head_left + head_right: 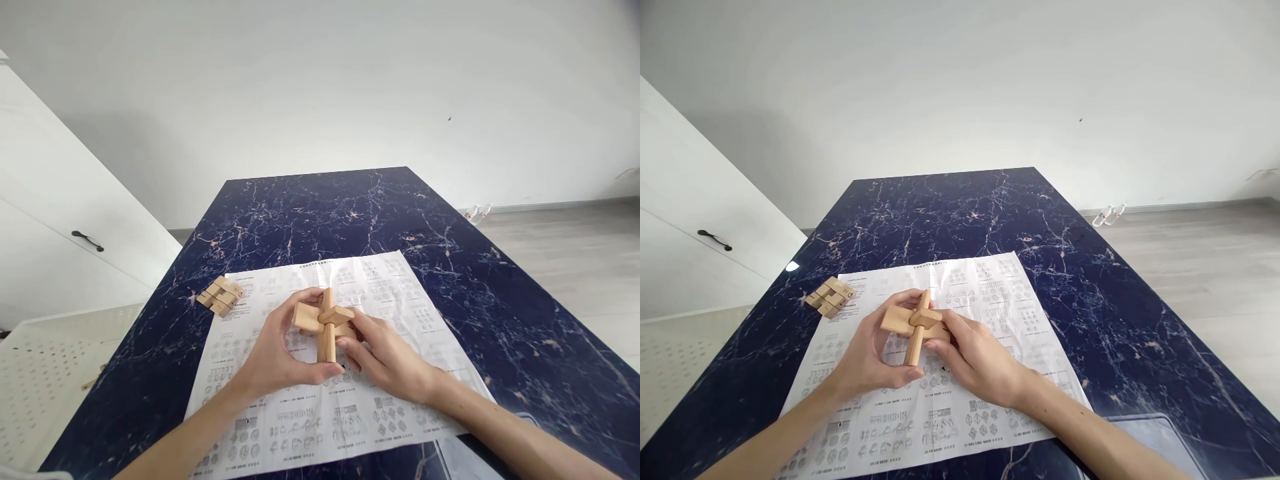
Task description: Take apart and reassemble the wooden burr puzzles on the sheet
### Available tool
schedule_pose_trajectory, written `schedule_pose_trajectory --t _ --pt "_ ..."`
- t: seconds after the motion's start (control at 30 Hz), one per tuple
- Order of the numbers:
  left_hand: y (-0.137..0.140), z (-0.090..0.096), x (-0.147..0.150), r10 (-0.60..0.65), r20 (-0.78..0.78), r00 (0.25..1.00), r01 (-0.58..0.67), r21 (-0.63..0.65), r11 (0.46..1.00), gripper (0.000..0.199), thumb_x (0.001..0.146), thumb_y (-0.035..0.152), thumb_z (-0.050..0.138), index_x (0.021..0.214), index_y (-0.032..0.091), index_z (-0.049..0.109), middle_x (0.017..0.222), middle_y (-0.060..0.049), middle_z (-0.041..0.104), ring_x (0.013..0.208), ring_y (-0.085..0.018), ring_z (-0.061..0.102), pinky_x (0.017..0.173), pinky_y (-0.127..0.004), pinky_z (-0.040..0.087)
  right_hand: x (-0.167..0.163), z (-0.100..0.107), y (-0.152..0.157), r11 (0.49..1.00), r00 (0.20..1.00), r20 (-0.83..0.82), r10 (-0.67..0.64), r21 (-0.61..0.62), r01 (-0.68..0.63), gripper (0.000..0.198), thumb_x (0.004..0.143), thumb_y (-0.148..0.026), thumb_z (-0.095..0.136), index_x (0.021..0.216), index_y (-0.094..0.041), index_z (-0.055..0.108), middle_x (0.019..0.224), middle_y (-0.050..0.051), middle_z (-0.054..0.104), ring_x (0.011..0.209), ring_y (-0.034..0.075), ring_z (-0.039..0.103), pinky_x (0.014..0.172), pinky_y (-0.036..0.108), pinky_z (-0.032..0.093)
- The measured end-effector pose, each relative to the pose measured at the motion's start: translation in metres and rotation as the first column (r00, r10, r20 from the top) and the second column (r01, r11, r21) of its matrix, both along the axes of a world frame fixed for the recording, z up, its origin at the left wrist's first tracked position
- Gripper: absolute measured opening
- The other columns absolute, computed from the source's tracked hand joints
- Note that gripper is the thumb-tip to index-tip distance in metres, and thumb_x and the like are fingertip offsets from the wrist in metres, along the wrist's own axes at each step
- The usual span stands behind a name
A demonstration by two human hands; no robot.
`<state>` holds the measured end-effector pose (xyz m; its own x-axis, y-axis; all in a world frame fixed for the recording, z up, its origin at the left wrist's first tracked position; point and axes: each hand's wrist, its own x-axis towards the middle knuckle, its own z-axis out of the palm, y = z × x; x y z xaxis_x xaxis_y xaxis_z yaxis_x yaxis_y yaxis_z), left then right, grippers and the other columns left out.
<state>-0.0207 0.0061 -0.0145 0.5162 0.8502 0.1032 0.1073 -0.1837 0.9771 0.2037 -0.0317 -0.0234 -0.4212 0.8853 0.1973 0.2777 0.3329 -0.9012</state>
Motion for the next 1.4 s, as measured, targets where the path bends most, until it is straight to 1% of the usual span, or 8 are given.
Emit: schedule_pose_trajectory --t 0.3,0.53,0.73,0.83,0.93,1.07,1.23,1.4 --pt "0.0 0.001 0.002 0.001 -0.029 1.0 -0.002 -0.025 1.0 0.092 0.062 0.043 0.101 0.143 0.03 0.059 0.141 -0.012 0.066 0.134 -0.042 0.06 0.119 -0.063 0.042 -0.001 -0.002 -0.001 0.998 0.999 0.023 -0.032 0.057 0.03 0.023 0.111 -0.034 0.047 0.09 -0.025 0.047 0.078 0.0 0.06 0.066 0.017 0.055 0.063 0.031 0.044" --pt "0.0 0.001 0.001 -0.034 0.005 0.999 0.034 -0.06 0.998 0.091 0.066 0.04 0.101 0.146 0.036 0.057 0.146 -0.008 0.062 0.139 -0.04 0.056 0.119 -0.059 0.044 0.001 -0.001 0.0 0.997 0.999 0.021 -0.038 0.062 0.037 0.022 0.112 -0.036 0.045 0.092 -0.025 0.045 0.081 0.002 0.063 0.068 0.018 0.058 0.063 0.031 0.045" --pt "-0.002 0.001 0.001 -0.112 0.034 0.993 0.117 -0.185 0.976 0.084 0.082 0.043 0.091 0.152 0.038 0.045 0.143 -0.008 0.061 0.135 -0.036 0.062 0.115 -0.055 0.051 -0.003 -0.002 -0.002 0.996 0.992 0.118 -0.047 -0.069 0.055 0.011 0.11 -0.036 0.046 0.109 -0.025 0.043 0.089 0.004 0.07 0.068 0.02 0.062 0.06 0.031 0.04" --pt "-0.004 0.002 0.0 -0.145 0.029 0.989 0.148 -0.247 0.958 0.082 0.087 0.045 0.087 0.154 0.037 0.04 0.14 -0.009 0.063 0.13 -0.034 0.066 0.112 -0.054 0.053 -0.003 0.0 -0.002 0.996 0.989 0.145 -0.009 -0.086 0.022 0.015 0.108 -0.036 0.049 0.116 -0.024 0.043 0.085 0.001 0.07 0.067 0.021 0.062 0.061 0.032 0.041" --pt "-0.003 0.003 -0.001 -0.156 0.05 0.986 0.164 -0.274 0.948 0.081 0.089 0.045 0.085 0.154 0.035 0.039 0.138 -0.009 0.065 0.128 -0.033 0.067 0.112 -0.052 0.054 0.001 0.0 -0.001 0.998 0.987 0.151 -0.064 0.03 0.061 0.02 0.108 -0.039 0.051 0.12 -0.023 0.047 0.09 0.003 0.069 0.073 0.022 0.062 0.067 0.035 0.046" --pt "-0.002 0.003 0.001 -0.141 0.024 0.99 0.142 -0.276 0.95 0.08 0.088 0.045 0.085 0.153 0.035 0.038 0.134 -0.008 0.066 0.123 -0.031 0.069 0.108 -0.052 0.056 0.007 -0.002 0.002 0.961 0.982 0.048 -0.183 0.218 0.168 0.015 0.11 -0.038 0.048 0.114 -0.023 0.051 0.103 0.007 0.066 0.089 0.022 0.061 0.081 0.039 0.052" --pt "-0.005 0.007 0.005 -0.166 -0.028 0.986 0.153 -0.261 0.953 0.078 0.085 0.042 0.085 0.148 0.033 0.039 0.125 -0.007 0.065 0.118 -0.032 0.069 0.105 -0.053 0.056 0.007 -0.004 0.001 0.92 0.972 0.091 -0.217 0.351 0.173 0.008 0.11 -0.027 0.048 0.104 -0.024 0.051 0.083 0.0 0.062 0.071 0.017 0.057 0.067 0.032 0.047" --pt "-0.007 0.009 0.008 -0.139 -0.063 0.988 0.124 -0.194 0.973 0.082 0.081 0.039 0.088 0.147 0.035 0.039 0.119 -0.004 0.061 0.115 -0.031 0.07 0.103 -0.053 0.057 0.004 -0.001 -0.001 0.868 0.965 0.061 -0.256 0.454 0.201 0.008 0.109 -0.022 0.052 0.101 -0.024 0.053 0.076 -0.002 0.06 0.064 0.015 0.055 0.062 0.031 0.044"
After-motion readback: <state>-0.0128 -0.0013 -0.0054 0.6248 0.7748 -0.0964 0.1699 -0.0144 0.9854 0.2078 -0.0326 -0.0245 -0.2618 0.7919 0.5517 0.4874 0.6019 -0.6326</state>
